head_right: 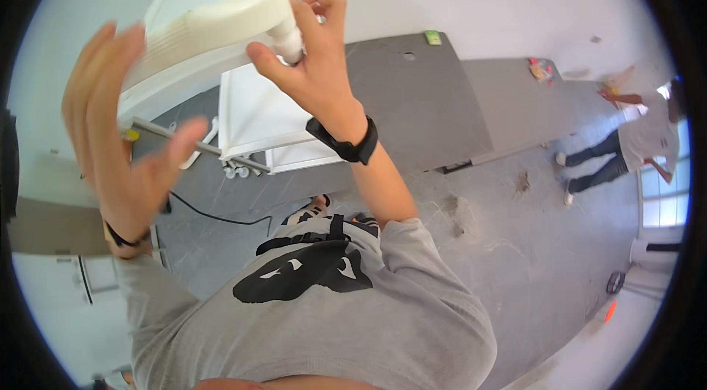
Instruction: The recorder is assembling a white plastic and metal rolling utility cart.
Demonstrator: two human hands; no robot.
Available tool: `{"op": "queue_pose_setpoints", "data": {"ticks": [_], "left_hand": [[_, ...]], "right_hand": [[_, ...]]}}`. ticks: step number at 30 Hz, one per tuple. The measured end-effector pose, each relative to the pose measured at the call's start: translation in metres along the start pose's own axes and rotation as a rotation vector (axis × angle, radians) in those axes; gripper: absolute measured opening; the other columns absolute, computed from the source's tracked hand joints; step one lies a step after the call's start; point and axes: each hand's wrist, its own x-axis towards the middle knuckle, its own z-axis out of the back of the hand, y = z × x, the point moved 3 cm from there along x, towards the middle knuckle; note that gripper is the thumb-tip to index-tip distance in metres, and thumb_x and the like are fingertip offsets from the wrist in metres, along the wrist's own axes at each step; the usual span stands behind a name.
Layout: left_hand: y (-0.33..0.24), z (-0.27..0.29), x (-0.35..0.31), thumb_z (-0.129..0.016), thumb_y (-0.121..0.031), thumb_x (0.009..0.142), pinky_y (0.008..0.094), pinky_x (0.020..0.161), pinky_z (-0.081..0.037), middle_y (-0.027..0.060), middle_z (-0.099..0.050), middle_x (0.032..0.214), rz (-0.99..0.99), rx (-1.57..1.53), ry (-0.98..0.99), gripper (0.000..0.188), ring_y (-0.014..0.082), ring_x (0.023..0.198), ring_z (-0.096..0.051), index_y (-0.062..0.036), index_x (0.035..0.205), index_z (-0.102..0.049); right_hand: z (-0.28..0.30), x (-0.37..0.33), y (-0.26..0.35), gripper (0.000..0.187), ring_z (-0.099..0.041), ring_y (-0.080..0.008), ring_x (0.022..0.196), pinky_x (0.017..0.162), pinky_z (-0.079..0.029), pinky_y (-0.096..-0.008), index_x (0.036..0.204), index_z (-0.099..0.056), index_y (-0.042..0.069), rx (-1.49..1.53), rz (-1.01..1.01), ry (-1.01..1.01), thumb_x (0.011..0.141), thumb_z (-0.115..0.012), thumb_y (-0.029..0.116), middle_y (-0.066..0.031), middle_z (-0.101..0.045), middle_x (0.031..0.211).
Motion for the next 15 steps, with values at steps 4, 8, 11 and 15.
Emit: {"op": "queue_pose_setpoints", "data": {"ticks": [4, 8, 11, 15], "left_hand": [[0.079, -0.011, -0.016, -0.082, -0.04, 0.069, 0.0354, 0.073, -0.051, 0.0126, -0.067, 0.091, 0.104, 0.12, 0.28, 0.053, 0.0317, 0.082, -0.064, -0.0048, 0.105, -0.062], [0.097, -0.006, -0.02, -0.082, -0.043, 0.07, 0.029, 0.054, -0.048, 0.0098, -0.064, 0.069, 0.169, 0.032, 0.442, 0.048, 0.0262, 0.055, -0.061, -0.0061, 0.093, -0.061], [0.09, -0.006, -0.018, -0.08, -0.046, 0.073, 0.0286, 0.05, -0.046, 0.0087, -0.059, 0.059, 0.063, 0.108, 0.377, 0.048, 0.0256, 0.052, -0.06, -0.0065, 0.09, -0.058], [0.065, 0.001, -0.012, -0.078, -0.046, 0.075, 0.03, 0.048, -0.046, 0.0096, -0.058, 0.058, 0.183, 0.223, 0.381, 0.048, 0.0251, 0.053, -0.061, -0.0066, 0.09, -0.056]], "right_hand": [[-0.007, -0.003, 0.005, 0.046, -0.054, -0.0063, 0.065, 0.063, -0.047, -0.0211, 0.124, -0.055, 0.002, 0.556, -0.4, 0.082, 0.086, -0.072, 0.02, -0.0024, -0.064, 0.082], [-0.017, -0.014, -0.002, 0.05, -0.055, -0.0052, 0.072, 0.063, -0.045, -0.0206, 0.127, -0.051, 0.001, 0.734, -0.507, 0.169, 0.087, -0.072, 0.024, -0.0033, -0.066, 0.089], [-0.019, -0.014, -0.001, 0.051, -0.055, -0.0053, 0.069, 0.061, -0.044, -0.0202, 0.126, -0.05, 0.001, 0.686, -0.419, 0.104, 0.088, -0.072, 0.027, -0.0034, -0.067, 0.087], [-0.017, -0.013, -0.004, 0.051, -0.058, -0.0073, 0.066, 0.06, -0.047, -0.0214, 0.125, -0.052, 0.001, 0.532, -0.384, 0.0, 0.087, -0.073, 0.029, -0.0049, -0.068, 0.082]]}}
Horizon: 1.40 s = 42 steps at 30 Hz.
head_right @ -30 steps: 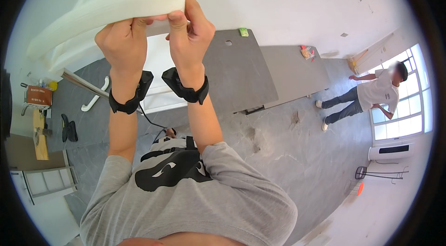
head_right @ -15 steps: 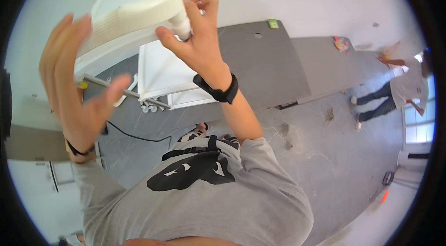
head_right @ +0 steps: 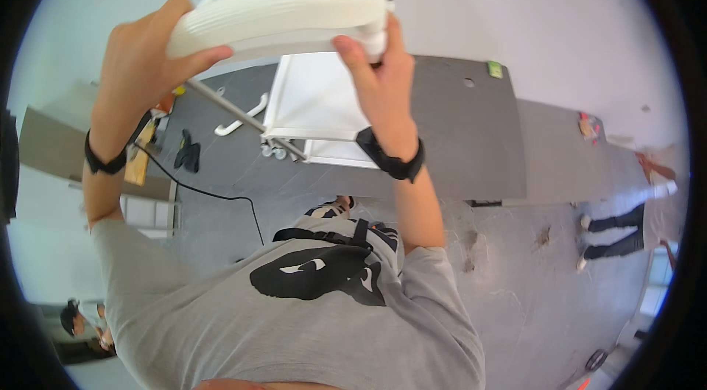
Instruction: The recorder is assembling a white plastic and metal rolling utility cart.
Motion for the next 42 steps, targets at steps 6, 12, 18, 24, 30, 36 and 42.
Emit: {"op": "queue_pose_setpoints", "data": {"ticks": [6, 12, 18, 24, 30, 36, 42], "left_hand": [[-0.06, 0.014, -0.031, -0.078, -0.041, 0.077, 0.0328, 0.051, -0.048, 0.0131, -0.063, 0.068, 0.278, -0.004, 0.042, 0.045, 0.0289, 0.056, -0.064, -0.0048, 0.091, -0.056], [-0.007, 0.036, -0.045, -0.079, -0.042, 0.075, 0.0309, 0.051, -0.05, 0.0091, -0.064, 0.064, 0.057, 0.004, -0.154, 0.046, 0.0238, 0.053, -0.064, -0.0041, 0.09, -0.058], [-0.045, 0.023, -0.037, -0.077, -0.042, 0.077, 0.0325, 0.051, -0.048, 0.0103, -0.063, 0.069, 0.306, -0.115, 0.329, 0.046, 0.0259, 0.059, -0.065, -0.0038, 0.095, -0.061], [-0.017, 0.015, -0.068, -0.074, -0.043, 0.08, 0.0311, 0.05, -0.048, 0.0097, -0.062, 0.068, 0.072, 0.146, -0.215, 0.043, 0.0241, 0.054, -0.064, -0.0036, 0.091, -0.06], [-0.007, 0.012, -0.032, -0.074, -0.04, 0.082, 0.0292, 0.053, -0.05, 0.0082, -0.064, 0.067, 0.224, -0.123, 0.189, 0.043, 0.0212, 0.059, -0.067, -0.0025, 0.099, -0.063], [-0.022, 0.01, -0.083, -0.078, -0.036, 0.078, 0.0325, 0.057, -0.051, 0.01, -0.065, 0.071, 0.033, 0.083, -0.177, 0.045, 0.0245, 0.064, -0.066, -0.0004, 0.1, -0.064], [-0.032, 0.02, -0.021, -0.074, -0.036, 0.083, 0.03, 0.05, -0.046, 0.0091, -0.062, 0.065, 0.161, -0.048, 0.111, 0.038, 0.0217, 0.053, -0.061, -0.0007, 0.09, -0.062]], "right_hand": [[0.002, -0.002, 0.001, 0.053, -0.064, -0.0102, 0.067, 0.061, -0.05, -0.0223, 0.129, -0.052, 0.003, -0.07, 0.063, 0.012, 0.087, -0.074, 0.026, -0.0093, -0.07, 0.083], [-0.027, -0.019, 0.019, 0.056, -0.062, -0.0111, 0.06, 0.055, -0.048, -0.0227, 0.129, -0.051, 0.003, -0.054, 0.189, 0.03, 0.085, -0.076, 0.028, -0.0089, -0.068, 0.074], [-0.003, -0.022, 0.013, 0.055, -0.059, -0.0109, 0.056, 0.053, -0.047, -0.0227, 0.126, -0.052, 0.004, -0.063, 0.126, -0.057, 0.084, -0.076, 0.029, -0.0084, -0.065, 0.069], [-0.023, -0.034, 0.014, 0.054, -0.066, -0.0175, 0.057, 0.052, -0.05, -0.0255, 0.124, -0.053, 0.005, -0.1, 0.233, -0.017, 0.082, -0.078, 0.029, -0.0107, -0.067, 0.071], [-0.014, -0.025, 0.017, 0.051, -0.064, -0.0155, 0.056, 0.051, -0.049, -0.0247, 0.122, -0.053, 0.006, -0.09, 0.185, -0.081, 0.083, -0.077, 0.027, -0.0117, -0.066, 0.071], [-0.018, -0.039, 0.015, 0.047, -0.062, -0.0137, 0.055, 0.051, -0.047, -0.0235, 0.12, -0.056, 0.007, -0.047, 0.218, -0.072, 0.083, -0.077, 0.027, -0.0091, -0.066, 0.071], [0.002, -0.029, 0.013, 0.052, -0.06, -0.0123, 0.055, 0.051, -0.046, -0.0222, 0.122, -0.053, 0.003, -0.132, 0.183, -0.118, 0.082, -0.078, 0.025, -0.0096, -0.065, 0.07]]}}
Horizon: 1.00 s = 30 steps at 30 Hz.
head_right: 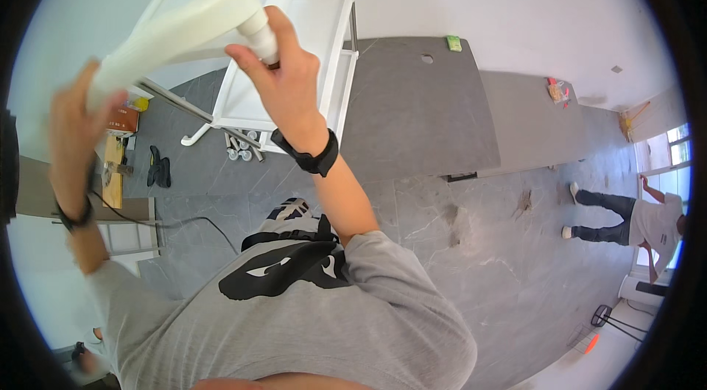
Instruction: The recorder is assembling a white plastic and metal rolling utility cart.
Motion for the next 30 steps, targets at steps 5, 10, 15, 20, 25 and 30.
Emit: {"op": "queue_pose_setpoints", "data": {"ticks": [5, 10, 15, 20, 25, 30], "left_hand": [[0.009, -0.031, -0.05, -0.071, -0.038, 0.085, 0.0299, 0.049, -0.047, 0.0082, -0.062, 0.065, -0.17, 0.016, -0.336, 0.042, 0.022, 0.05, -0.06, 0.0012, 0.096, -0.061], [0.121, 0.007, 0.004, -0.064, -0.042, 0.091, 0.0249, 0.061, -0.048, 0.0068, -0.061, 0.074, 0.337, 0.137, 0.148, 0.053, 0.0125, 0.07, -0.066, -0.0004, 0.124, -0.059], [0.163, -0.05, -0.112, -0.056, -0.043, 0.097, 0.0302, 0.074, -0.05, 0.0127, -0.067, 0.101, 0.497, 0.106, -0.26, 0.052, 0.0148, 0.085, -0.063, -0.0014, 0.129, -0.056], [0.178, -0.244, -0.252, -0.048, -0.033, 0.102, 0.0336, 0.075, -0.048, 0.0149, -0.064, 0.096, 0.867, -0.708, -0.232, 0.038, 0.0194, 0.085, -0.061, 0.0014, 0.117, -0.055], [0.115, -0.3, -0.244, -0.046, -0.031, 0.102, 0.0366, 0.073, -0.047, 0.0179, -0.061, 0.09, 0.737, -0.622, -0.278, 0.037, 0.0273, 0.08, -0.06, 0.0025, 0.118, -0.05], [0.135, -0.441, -0.272, -0.048, -0.025, 0.1, 0.0426, 0.082, -0.045, 0.0241, -0.058, 0.1, 0.929, -0.757, -0.066, 0.039, 0.0369, 0.091, -0.058, 0.0073, 0.122, -0.043]], "right_hand": [[-0.013, -0.01, -0.001, 0.053, -0.058, -0.01, 0.054, 0.051, -0.046, -0.0214, 0.122, -0.054, 0.003, 0.022, 0.081, 0.015, 0.081, -0.079, 0.024, -0.0082, -0.066, 0.07], [-0.031, -0.015, 0.0, 0.055, -0.058, -0.0118, 0.054, 0.053, -0.048, -0.0226, 0.12, -0.055, 0.003, -0.068, 0.09, -0.014, 0.078, -0.082, 0.027, -0.0075, -0.064, 0.07], [-0.004, -0.004, -0.008, 0.056, -0.059, -0.009, 0.061, 0.056, -0.049, -0.0225, 0.121, -0.055, 0.004, -0.036, 0.05, -0.031, 0.077, -0.083, 0.026, -0.0062, -0.064, 0.073], [0.0, -0.006, -0.017, 0.056, -0.059, -0.009, 0.066, 0.061, -0.049, -0.0211, 0.123, -0.055, 0.001, -0.059, 0.081, -0.028, 0.078, -0.083, 0.022, -0.0019, -0.062, 0.075], [0.006, -0.006, -0.007, 0.068, -0.045, -0.0069, 0.046, 0.042, -0.037, -0.0212, 0.135, -0.044, 0.0, 0.166, -0.038, -0.083, 0.084, -0.077, 0.029, 0.0001, -0.052, 0.065], [0.012, -0.015, 0.005, 0.065, -0.04, -0.0088, 0.044, 0.038, -0.031, -0.0235, 0.139, -0.037, 0.003, -0.082, -0.01, -0.081, 0.094, -0.059, 0.045, -0.0033, -0.048, 0.061]]}}
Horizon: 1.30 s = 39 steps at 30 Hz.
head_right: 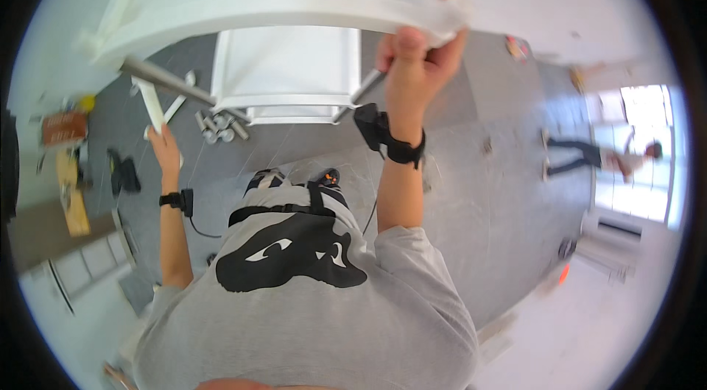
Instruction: The recorder is assembling a white plastic and metal rolling utility cart.
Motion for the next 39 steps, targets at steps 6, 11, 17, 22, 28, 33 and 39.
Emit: {"op": "queue_pose_setpoints", "data": {"ticks": [6, 11, 17, 22, 28, 33, 39], "left_hand": [[0.198, -0.056, 0.009, -0.054, -0.005, 0.087, 0.0497, 0.094, -0.041, 0.0296, -0.046, 0.12, -0.119, 0.37, 0.194, 0.047, 0.0469, 0.107, -0.049, 0.0058, 0.13, -0.037], [0.17, -0.067, 0.01, -0.055, -0.002, 0.083, 0.0503, 0.097, -0.041, 0.0261, -0.043, 0.121, -0.085, 0.33, 0.302, 0.055, 0.047, 0.113, -0.047, -0.0015, 0.135, -0.036], [0.161, -0.061, 0.013, -0.054, -0.001, 0.082, 0.0493, 0.091, -0.044, 0.0217, -0.046, 0.124, -0.06, 0.581, 0.206, 0.053, 0.0434, 0.111, -0.052, -0.0046, 0.134, -0.041], [0.063, -0.053, 0.008, -0.048, 0.004, 0.084, 0.039, 0.085, -0.044, 0.0184, -0.052, 0.114, -0.222, -0.116, 0.242, 0.041, 0.0325, 0.102, -0.054, -0.0019, 0.124, -0.053], [-0.13, -0.002, 0.019, -0.043, -0.027, 0.099, 0.0368, 0.099, -0.039, 0.0152, -0.053, 0.124, -0.376, -0.615, 0.174, 0.044, 0.0265, 0.113, -0.051, 0.0038, 0.129, -0.049], [-0.238, -0.004, 0.007, -0.038, -0.063, 0.096, 0.0347, 0.089, -0.044, 0.0142, -0.058, 0.104, -0.225, -1.065, 0.218, 0.073, 0.022, 0.096, -0.057, 0.005, 0.119, -0.05], [-0.312, -0.07, -0.092, -0.036, -0.042, 0.103, 0.0275, 0.066, -0.041, 0.0028, -0.051, 0.077, -0.432, -0.813, 0.538, 0.043, 0.0128, 0.072, -0.049, -0.0037, 0.093, -0.052]], "right_hand": [[0.032, -0.061, -0.057, 0.076, -0.06, -0.0172, 0.085, 0.074, -0.049, -0.0322, 0.147, -0.028, 0.004, -0.361, -0.318, 0.215, 0.088, -0.071, 0.028, -0.0117, -0.062, 0.1], [0.108, -0.11, -0.028, 0.075, -0.059, -0.0235, 0.105, 0.093, -0.047, -0.0406, 0.148, -0.029, 0.005, -0.647, -0.442, -0.135, 0.088, -0.07, 0.024, -0.016, -0.057, 0.127], [0.072, -0.209, -0.036, 0.06, -0.066, -0.0281, 0.085, 0.085, -0.051, -0.0394, 0.127, -0.055, 0.001, -0.857, -1.327, 0.807, 0.084, -0.066, 0.04, -0.02, -0.059, 0.124], [0.077, -0.202, -0.053, 0.067, -0.066, -0.0341, 0.09, 0.087, -0.05, -0.0423, 0.13, -0.052, 0.002, -0.917, -1.03, 0.758, 0.081, -0.068, 0.044, -0.0213, -0.061, 0.12], [0.043, -0.115, -0.044, 0.051, -0.059, -0.0317, 0.104, 0.091, -0.046, -0.0388, 0.128, -0.055, 0.008, -0.657, -0.208, 0.18, 0.086, -0.069, 0.034, -0.0115, -0.068, 0.095], [0.063, -0.085, -0.058, 0.021, -0.061, -0.0323, 0.09, 0.08, -0.047, -0.0401, 0.096, -0.063, 0.006, -0.638, -0.242, 0.399, 0.09, -0.065, 0.026, -0.0115, -0.067, 0.089], [0.171, -0.035, -0.104, 0.027, -0.062, -0.0222, 0.077, 0.07, -0.051, -0.0365, 0.115, -0.057, 0.0, -0.535, -0.37, 0.035, 0.092, -0.062, 0.014, -0.0137, -0.066, 0.09]]}}
